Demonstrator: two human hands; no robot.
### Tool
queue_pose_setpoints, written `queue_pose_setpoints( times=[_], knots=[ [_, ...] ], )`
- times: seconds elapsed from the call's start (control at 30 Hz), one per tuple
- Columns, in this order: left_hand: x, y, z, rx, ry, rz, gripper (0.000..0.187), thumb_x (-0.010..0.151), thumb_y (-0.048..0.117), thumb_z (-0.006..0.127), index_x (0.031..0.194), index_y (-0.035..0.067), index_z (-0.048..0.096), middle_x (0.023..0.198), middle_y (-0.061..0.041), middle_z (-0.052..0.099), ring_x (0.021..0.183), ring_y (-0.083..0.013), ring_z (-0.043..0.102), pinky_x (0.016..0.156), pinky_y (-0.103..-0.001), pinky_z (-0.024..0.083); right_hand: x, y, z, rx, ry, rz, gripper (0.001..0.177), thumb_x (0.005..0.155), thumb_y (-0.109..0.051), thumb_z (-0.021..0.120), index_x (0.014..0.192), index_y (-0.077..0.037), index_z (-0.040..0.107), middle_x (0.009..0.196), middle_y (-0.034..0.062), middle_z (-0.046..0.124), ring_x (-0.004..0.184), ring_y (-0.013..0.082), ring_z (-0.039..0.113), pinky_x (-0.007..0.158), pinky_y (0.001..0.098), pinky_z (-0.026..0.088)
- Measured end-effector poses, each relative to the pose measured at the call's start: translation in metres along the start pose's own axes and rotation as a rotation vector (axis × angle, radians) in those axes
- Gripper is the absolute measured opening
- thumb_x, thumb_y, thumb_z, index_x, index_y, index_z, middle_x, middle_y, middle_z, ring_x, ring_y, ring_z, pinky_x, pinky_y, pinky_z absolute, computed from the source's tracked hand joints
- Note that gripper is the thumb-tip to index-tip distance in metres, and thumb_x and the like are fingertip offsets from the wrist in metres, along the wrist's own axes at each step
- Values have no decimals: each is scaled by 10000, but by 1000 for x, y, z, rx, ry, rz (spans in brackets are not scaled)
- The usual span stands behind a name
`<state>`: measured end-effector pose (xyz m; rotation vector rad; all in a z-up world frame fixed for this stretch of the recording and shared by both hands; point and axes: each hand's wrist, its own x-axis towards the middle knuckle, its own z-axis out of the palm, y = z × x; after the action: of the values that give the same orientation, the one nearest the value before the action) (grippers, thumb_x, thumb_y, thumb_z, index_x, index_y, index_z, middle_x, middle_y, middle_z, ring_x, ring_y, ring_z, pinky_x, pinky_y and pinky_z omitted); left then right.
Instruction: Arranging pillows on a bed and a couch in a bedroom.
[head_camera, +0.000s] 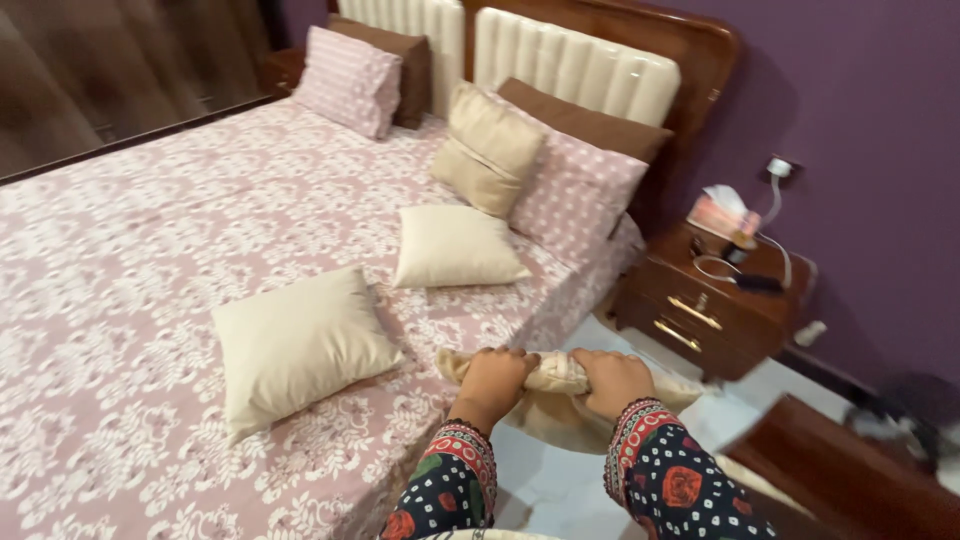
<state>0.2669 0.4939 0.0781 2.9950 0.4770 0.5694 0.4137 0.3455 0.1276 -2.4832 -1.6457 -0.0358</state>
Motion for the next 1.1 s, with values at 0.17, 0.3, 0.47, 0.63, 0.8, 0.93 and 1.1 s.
queue_pose_setpoints(
  times=[0.17, 0.3, 0.47, 0.63, 0.8, 0.93, 1.1],
  knots=[
    [0, -43, -10, 51, 3, -122, 246, 779, 146, 707, 1025, 165, 718, 932, -55, 725, 892, -273, 717, 799, -436, 557, 65, -5, 31, 47, 42, -169, 454, 720, -172, 712, 1169, -223, 665, 1010, 81, 742, 993, 308, 705, 855, 460, 550],
    [7, -95, -8, 88, -16, -180, 236, 781, 159, 715, 1017, 166, 713, 929, -53, 724, 889, -273, 719, 794, -447, 554, 109, -44, 13, 71, -61, -164, 459, 751, -140, 689, 1199, -241, 673, 1031, 83, 751, 1019, 310, 701, 888, 465, 542],
    [22, -157, -31, 91, -28, -261, 230, 779, 194, 711, 1007, 164, 714, 923, -76, 728, 865, -298, 722, 763, -461, 566, 191, -69, 27, 92, 15, -334, 469, 693, -155, 733, 1156, -217, 696, 1033, 75, 749, 1028, 295, 699, 882, 454, 535],
    [30, -225, -56, 101, -55, -352, 203, 802, 226, 703, 991, 151, 715, 917, -111, 743, 838, -336, 718, 751, -480, 567, 261, -116, 6, 30, -32, -461, 465, 712, -206, 766, 1171, -217, 691, 1017, 54, 743, 1027, 273, 694, 893, 469, 508],
    [17, -276, -60, 96, 55, -454, 193, 795, 201, 694, 977, 136, 702, 904, -112, 734, 823, -339, 714, 723, -482, 562, 308, -154, 12, 22, 166, -567, 575, 726, -222, 787, 1275, -232, 617, 1257, -13, 656, 1282, 182, 539, 1188, 550, 272],
    [5, -301, -54, 148, 125, -615, 169, 841, 195, 676, 996, 131, 685, 900, -105, 721, 818, -326, 717, 709, -474, 563, 342, -173, 42, -6, 178, -597, 714, 755, -255, 802, 1405, -235, 509, 1470, 52, 480, 1455, 254, 325, 1218, 575, 187],
    [-9, -318, -52, 281, 99, -877, 390, 906, 152, 641, 1295, 170, 617, 1074, -82, 695, 1007, -296, 675, 857, -492, 515, 383, -193, 73, -40, -112, -586, 760, 873, -329, 731, 1522, -236, 346, 1616, 74, 297, 1542, 301, 158, 1228, 576, 138]
  ],
)
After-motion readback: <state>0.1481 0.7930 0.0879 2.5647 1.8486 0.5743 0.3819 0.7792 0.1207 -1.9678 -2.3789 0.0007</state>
